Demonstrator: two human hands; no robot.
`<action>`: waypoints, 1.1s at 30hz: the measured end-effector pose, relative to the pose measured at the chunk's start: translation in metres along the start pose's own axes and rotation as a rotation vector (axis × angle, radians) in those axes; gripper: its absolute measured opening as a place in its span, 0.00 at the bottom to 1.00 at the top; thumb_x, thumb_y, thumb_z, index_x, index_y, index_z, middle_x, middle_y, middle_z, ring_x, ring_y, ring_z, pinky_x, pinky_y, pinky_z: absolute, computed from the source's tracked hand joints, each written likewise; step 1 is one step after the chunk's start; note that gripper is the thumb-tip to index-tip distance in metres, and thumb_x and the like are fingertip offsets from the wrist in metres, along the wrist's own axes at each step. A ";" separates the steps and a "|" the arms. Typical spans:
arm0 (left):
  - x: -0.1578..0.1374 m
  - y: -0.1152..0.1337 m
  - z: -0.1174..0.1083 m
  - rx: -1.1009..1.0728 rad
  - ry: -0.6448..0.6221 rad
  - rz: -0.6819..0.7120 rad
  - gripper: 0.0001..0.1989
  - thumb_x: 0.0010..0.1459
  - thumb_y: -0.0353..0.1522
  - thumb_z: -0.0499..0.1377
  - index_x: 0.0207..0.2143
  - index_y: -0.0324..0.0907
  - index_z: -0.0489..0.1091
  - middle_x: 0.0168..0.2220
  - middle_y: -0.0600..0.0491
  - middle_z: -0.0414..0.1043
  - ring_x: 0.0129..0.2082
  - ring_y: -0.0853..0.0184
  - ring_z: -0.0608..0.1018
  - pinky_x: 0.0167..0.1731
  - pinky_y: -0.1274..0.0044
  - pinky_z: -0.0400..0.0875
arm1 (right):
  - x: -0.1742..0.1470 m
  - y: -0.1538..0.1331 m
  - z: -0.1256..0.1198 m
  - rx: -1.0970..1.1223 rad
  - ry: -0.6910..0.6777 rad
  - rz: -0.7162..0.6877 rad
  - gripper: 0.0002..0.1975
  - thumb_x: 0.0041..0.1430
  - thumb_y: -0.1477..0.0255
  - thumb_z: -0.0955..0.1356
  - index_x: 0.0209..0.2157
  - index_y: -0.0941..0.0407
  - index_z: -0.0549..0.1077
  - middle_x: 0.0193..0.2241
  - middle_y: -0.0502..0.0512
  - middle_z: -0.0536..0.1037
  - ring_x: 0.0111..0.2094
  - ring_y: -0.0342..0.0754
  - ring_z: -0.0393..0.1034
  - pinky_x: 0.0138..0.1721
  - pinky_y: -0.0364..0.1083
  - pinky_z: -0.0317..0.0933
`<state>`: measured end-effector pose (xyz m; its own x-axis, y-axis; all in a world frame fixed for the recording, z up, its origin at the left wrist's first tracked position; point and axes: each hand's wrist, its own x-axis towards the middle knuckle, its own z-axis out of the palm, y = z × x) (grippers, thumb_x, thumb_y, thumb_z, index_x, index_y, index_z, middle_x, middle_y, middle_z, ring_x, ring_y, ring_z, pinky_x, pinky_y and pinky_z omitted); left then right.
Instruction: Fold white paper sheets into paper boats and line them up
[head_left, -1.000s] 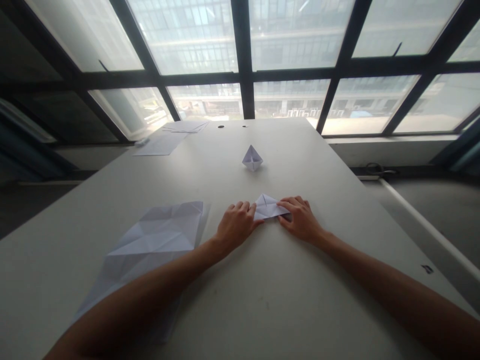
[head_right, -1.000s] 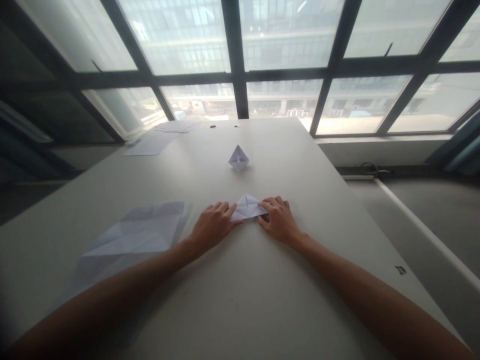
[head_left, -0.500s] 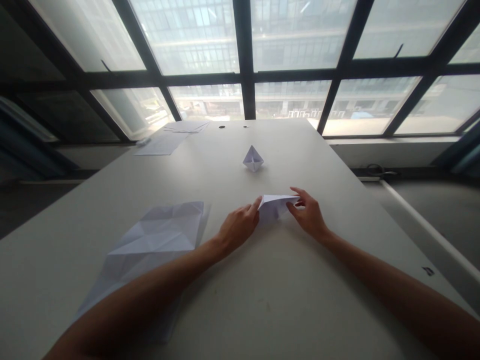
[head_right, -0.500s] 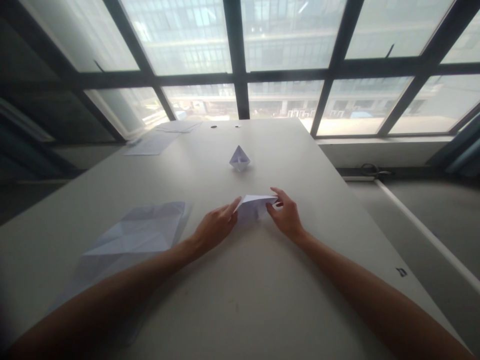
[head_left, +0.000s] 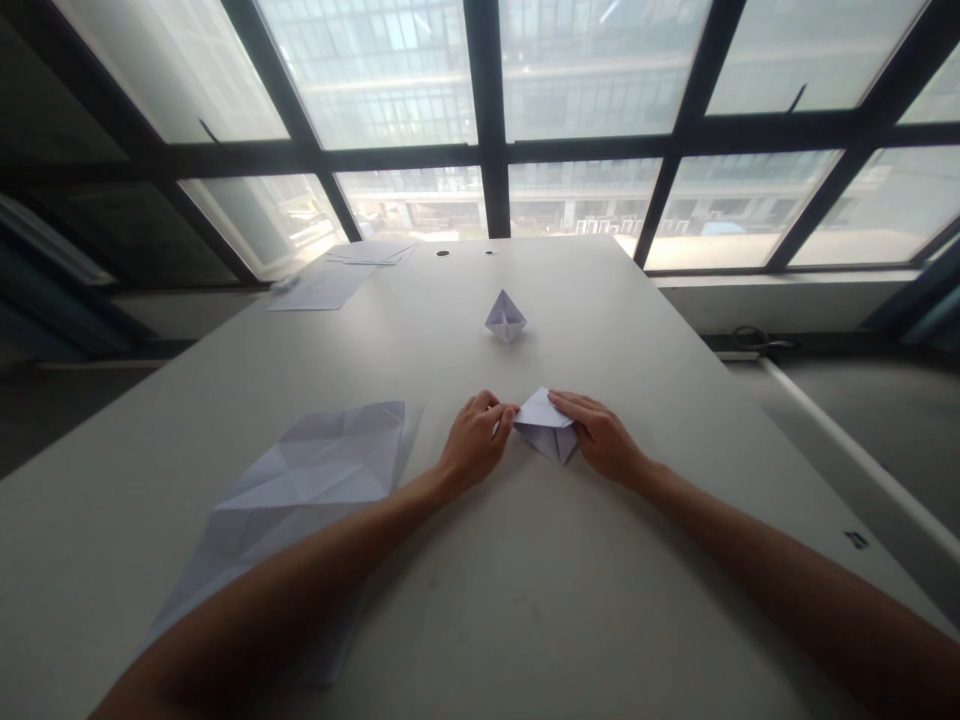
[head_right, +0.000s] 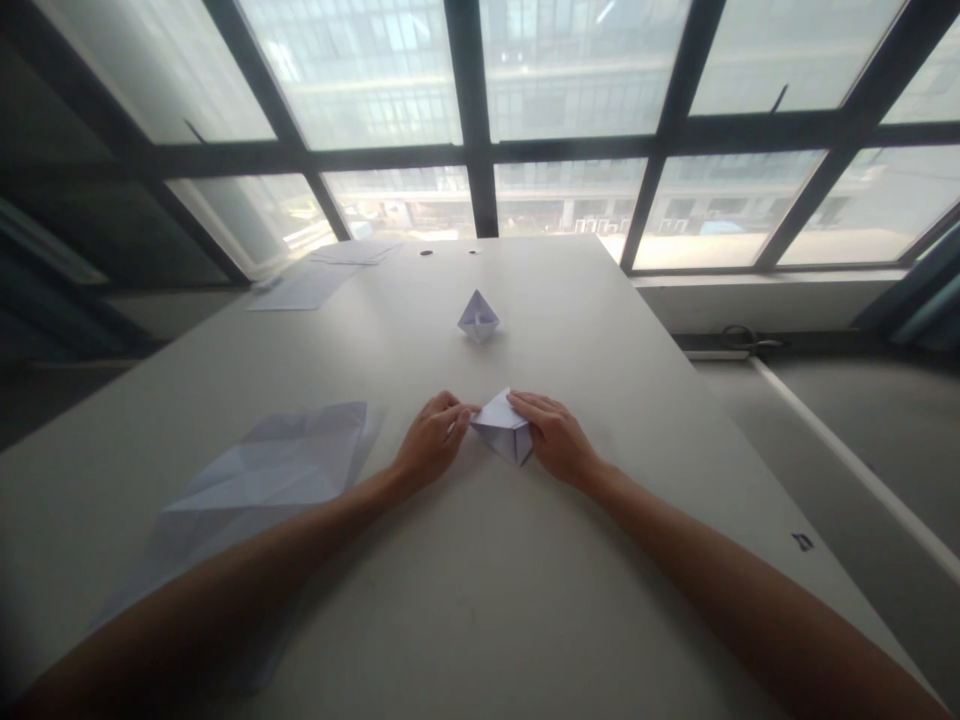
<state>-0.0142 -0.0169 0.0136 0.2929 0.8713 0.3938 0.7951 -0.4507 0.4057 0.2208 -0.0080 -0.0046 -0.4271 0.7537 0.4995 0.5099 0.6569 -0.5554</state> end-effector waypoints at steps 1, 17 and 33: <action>0.000 -0.001 0.000 0.025 0.014 0.010 0.20 0.70 0.38 0.45 0.45 0.44 0.76 0.41 0.48 0.71 0.43 0.61 0.74 0.49 0.67 0.69 | 0.000 0.000 0.001 -0.033 -0.055 -0.009 0.28 0.61 0.82 0.58 0.60 0.54 0.68 0.60 0.57 0.69 0.62 0.51 0.61 0.63 0.55 0.55; -0.003 -0.007 0.005 0.147 -0.456 0.377 0.27 0.72 0.44 0.38 0.69 0.51 0.45 0.70 0.56 0.42 0.70 0.64 0.46 0.68 0.65 0.40 | -0.001 -0.001 0.002 -0.220 -0.264 0.085 0.34 0.66 0.59 0.60 0.67 0.64 0.54 0.67 0.67 0.54 0.68 0.55 0.46 0.67 0.57 0.44; -0.001 -0.007 0.007 0.043 -0.208 0.234 0.19 0.67 0.39 0.51 0.57 0.44 0.69 0.60 0.48 0.67 0.61 0.61 0.67 0.63 0.67 0.58 | -0.002 -0.011 -0.004 -0.316 -0.488 -0.078 0.34 0.68 0.60 0.58 0.70 0.58 0.46 0.69 0.60 0.47 0.70 0.53 0.39 0.68 0.59 0.31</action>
<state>-0.0162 -0.0133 0.0052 0.5693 0.7680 0.2935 0.7137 -0.6388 0.2873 0.2194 -0.0172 0.0032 -0.7284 0.6736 0.1254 0.6293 0.7301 -0.2663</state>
